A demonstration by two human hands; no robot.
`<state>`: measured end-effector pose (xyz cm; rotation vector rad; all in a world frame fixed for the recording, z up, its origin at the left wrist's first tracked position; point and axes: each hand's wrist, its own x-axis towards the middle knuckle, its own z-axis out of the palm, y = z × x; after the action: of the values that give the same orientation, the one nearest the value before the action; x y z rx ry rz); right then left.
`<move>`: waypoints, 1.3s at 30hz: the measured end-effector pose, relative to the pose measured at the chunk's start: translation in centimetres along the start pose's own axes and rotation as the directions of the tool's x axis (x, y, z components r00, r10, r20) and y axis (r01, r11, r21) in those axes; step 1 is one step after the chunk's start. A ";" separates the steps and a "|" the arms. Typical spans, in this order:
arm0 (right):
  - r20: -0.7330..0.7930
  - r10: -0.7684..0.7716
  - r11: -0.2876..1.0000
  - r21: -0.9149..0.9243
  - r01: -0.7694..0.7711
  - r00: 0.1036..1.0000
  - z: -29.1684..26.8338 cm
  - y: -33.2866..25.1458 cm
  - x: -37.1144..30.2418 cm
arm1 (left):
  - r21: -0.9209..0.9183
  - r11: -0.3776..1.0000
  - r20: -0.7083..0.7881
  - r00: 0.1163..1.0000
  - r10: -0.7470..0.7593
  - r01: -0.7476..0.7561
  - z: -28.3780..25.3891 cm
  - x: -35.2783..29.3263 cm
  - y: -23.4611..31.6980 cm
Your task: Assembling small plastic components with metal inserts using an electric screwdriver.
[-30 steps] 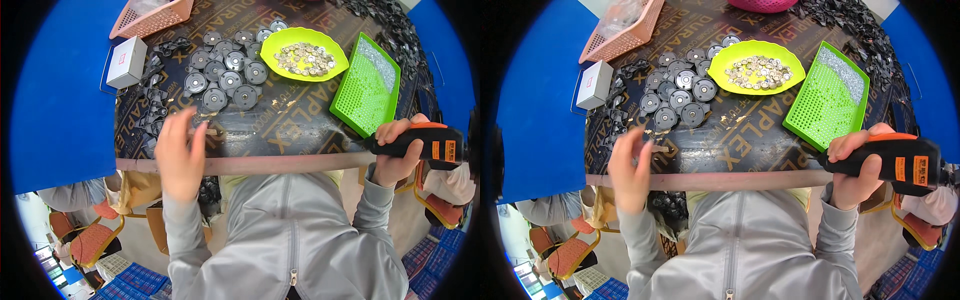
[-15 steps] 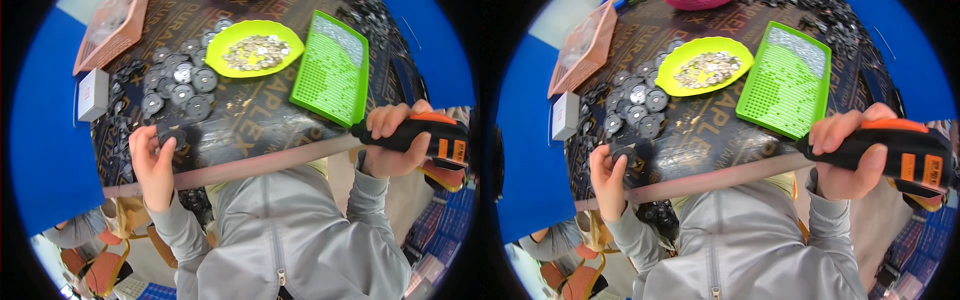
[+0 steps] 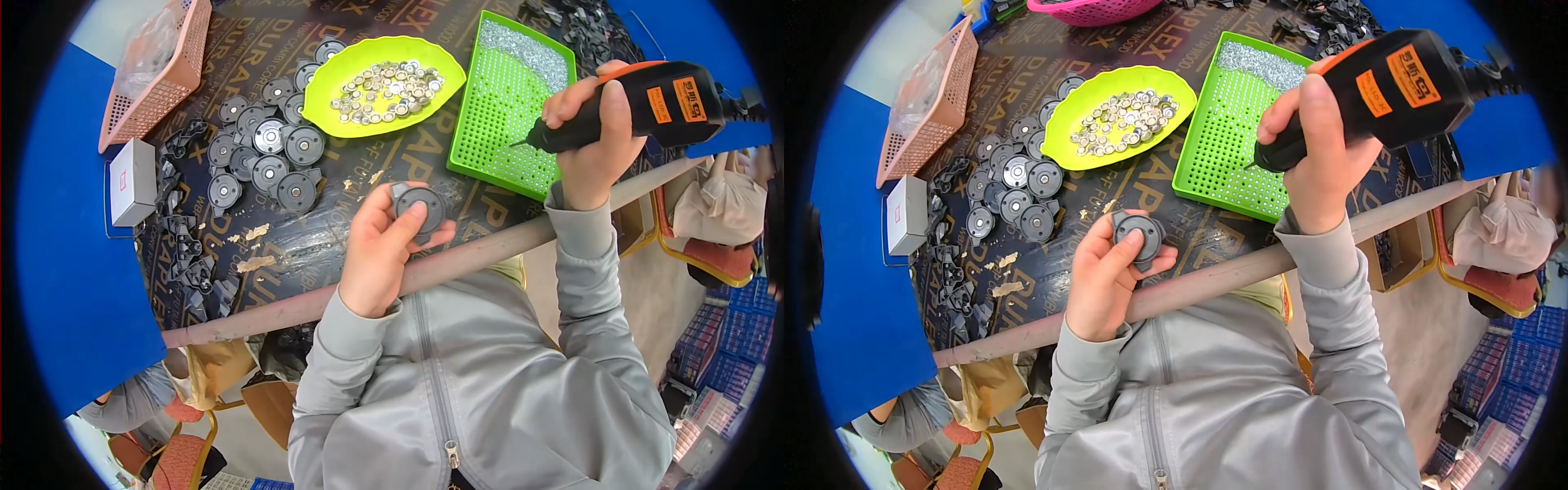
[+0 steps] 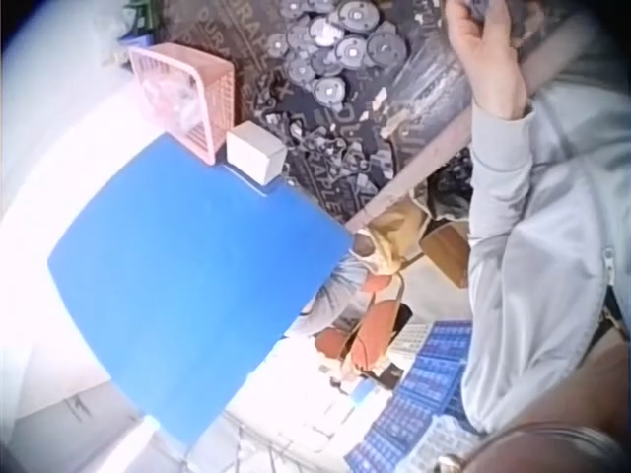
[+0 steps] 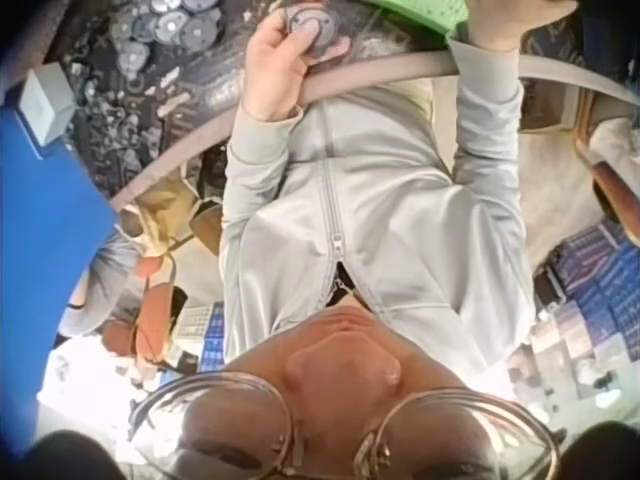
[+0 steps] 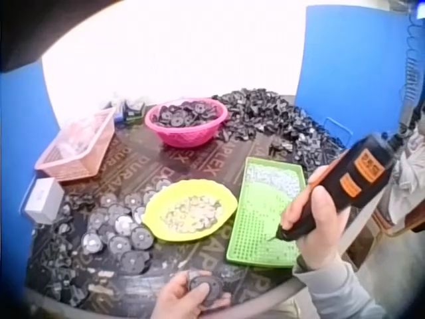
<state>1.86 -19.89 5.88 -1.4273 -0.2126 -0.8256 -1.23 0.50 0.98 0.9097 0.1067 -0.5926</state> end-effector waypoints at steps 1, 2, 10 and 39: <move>0.006 -0.008 1.000 0.011 0.008 1.000 0.2 0.1 0.0 | -0.002 1.000 0.000 1.000 0.000 0.000 -0.2 0.0 0.0; 0.007 -0.008 1.000 0.011 0.008 1.000 0.3 0.1 0.0 | -0.015 1.000 0.021 1.000 -0.023 0.023 -0.4 0.0 -0.1; 0.016 -0.002 1.000 0.004 0.002 1.000 0.4 0.4 0.1 | 0.028 0.999 0.031 0.998 -0.047 0.046 -0.2 0.1 0.0; 0.339 -0.059 0.941 0.334 -0.061 0.939 5.4 -3.9 -3.1 | 0.075 0.996 0.021 0.998 -0.051 0.049 -0.2 0.1 -0.3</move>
<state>-0.90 -13.46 8.11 -1.2320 -0.5956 -0.4996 -1.29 0.50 0.67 0.9741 0.0877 -0.6567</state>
